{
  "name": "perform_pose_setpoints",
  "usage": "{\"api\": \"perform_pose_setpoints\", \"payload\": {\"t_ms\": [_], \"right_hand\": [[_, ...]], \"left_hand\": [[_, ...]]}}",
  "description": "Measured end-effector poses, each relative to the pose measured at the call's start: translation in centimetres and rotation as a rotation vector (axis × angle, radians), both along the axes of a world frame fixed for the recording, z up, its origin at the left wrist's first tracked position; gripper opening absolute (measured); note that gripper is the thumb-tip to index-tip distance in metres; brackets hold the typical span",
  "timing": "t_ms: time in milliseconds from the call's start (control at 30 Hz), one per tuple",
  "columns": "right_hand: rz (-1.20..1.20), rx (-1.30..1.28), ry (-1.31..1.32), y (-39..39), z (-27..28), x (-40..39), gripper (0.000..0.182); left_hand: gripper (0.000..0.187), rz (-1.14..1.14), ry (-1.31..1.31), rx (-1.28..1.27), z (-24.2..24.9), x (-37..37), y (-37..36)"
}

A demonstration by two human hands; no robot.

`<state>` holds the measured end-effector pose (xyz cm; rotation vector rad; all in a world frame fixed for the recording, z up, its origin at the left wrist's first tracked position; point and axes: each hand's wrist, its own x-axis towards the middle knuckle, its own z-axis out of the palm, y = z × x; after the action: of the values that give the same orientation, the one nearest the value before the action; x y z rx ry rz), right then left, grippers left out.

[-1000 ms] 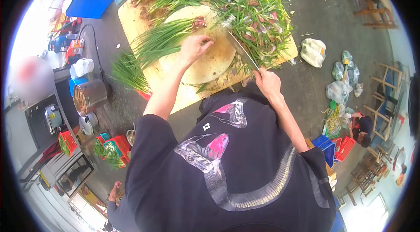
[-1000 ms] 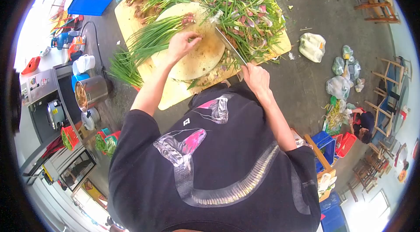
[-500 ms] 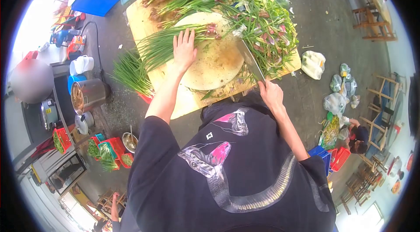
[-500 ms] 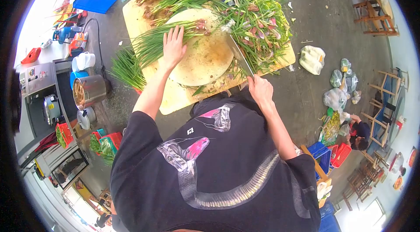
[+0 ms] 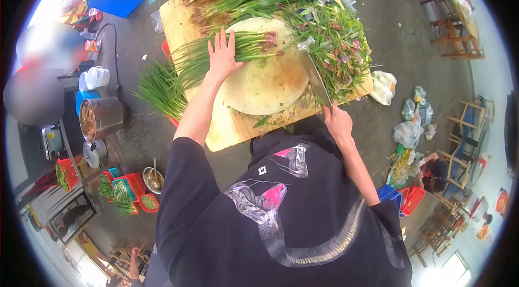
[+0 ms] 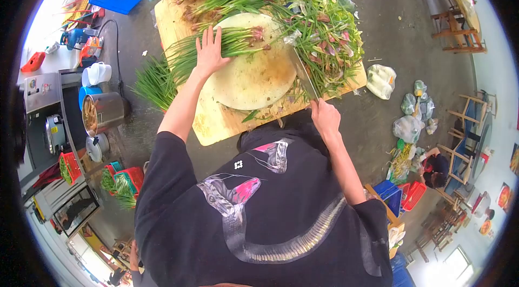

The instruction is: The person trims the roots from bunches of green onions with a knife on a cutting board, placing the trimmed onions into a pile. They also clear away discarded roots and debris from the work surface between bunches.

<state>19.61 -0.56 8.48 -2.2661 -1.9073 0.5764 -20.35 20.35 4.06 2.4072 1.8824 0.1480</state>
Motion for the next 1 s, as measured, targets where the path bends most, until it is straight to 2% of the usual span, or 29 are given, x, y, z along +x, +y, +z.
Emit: {"api": "perform_pose_setpoints", "payload": {"t_ms": [133,200,267,367,467,633,767,800,900,1000], "right_hand": [[0.005,0.008,0.016,0.2,0.5,0.1,0.037],[0.024,0.007,0.005,0.6,0.6,0.2,0.037],[0.042,0.033,0.015,0.9,0.2,0.4,0.037],[0.073,0.051,0.08,1.9,2.1,0.0,0.036],[0.145,0.013,0.075,3.3,2.1,0.3,0.033],[0.278,-0.002,0.119,4.7,1.9,1.6,0.024],[0.316,-0.015,0.169,4.6,2.5,2.3,0.018],[0.31,-0.019,0.184,4.6,2.3,2.4,0.018],[0.295,-0.051,0.205,4.9,2.2,2.7,0.018],[0.26,-0.073,0.215,4.3,2.5,3.3,0.021]], "left_hand": [[0.123,0.11,0.071,-0.072,-2.8,-0.6,0.4],[0.123,0.101,0.027,-0.042,-3.3,-1.0,0.2],[0.127,0.091,-0.008,-0.022,-2.7,-1.0,-0.3],[0.132,0.037,-0.042,-0.025,0.9,-0.3,-1.4],[0.138,0.024,-0.044,-0.051,-0.2,-0.9,-1.8],[0.14,0.086,-0.046,-0.179,1.7,0.1,-2.0],[0.123,0.15,-0.175,-0.173,2.9,-0.6,0.1],[0.103,0.178,-0.172,-0.089,4.0,-0.6,1.3],[0.083,0.296,-0.25,-0.006,1.8,-3.5,6.7],[0.06,0.297,-0.264,0.144,-1.1,-6.9,11.3]]}}
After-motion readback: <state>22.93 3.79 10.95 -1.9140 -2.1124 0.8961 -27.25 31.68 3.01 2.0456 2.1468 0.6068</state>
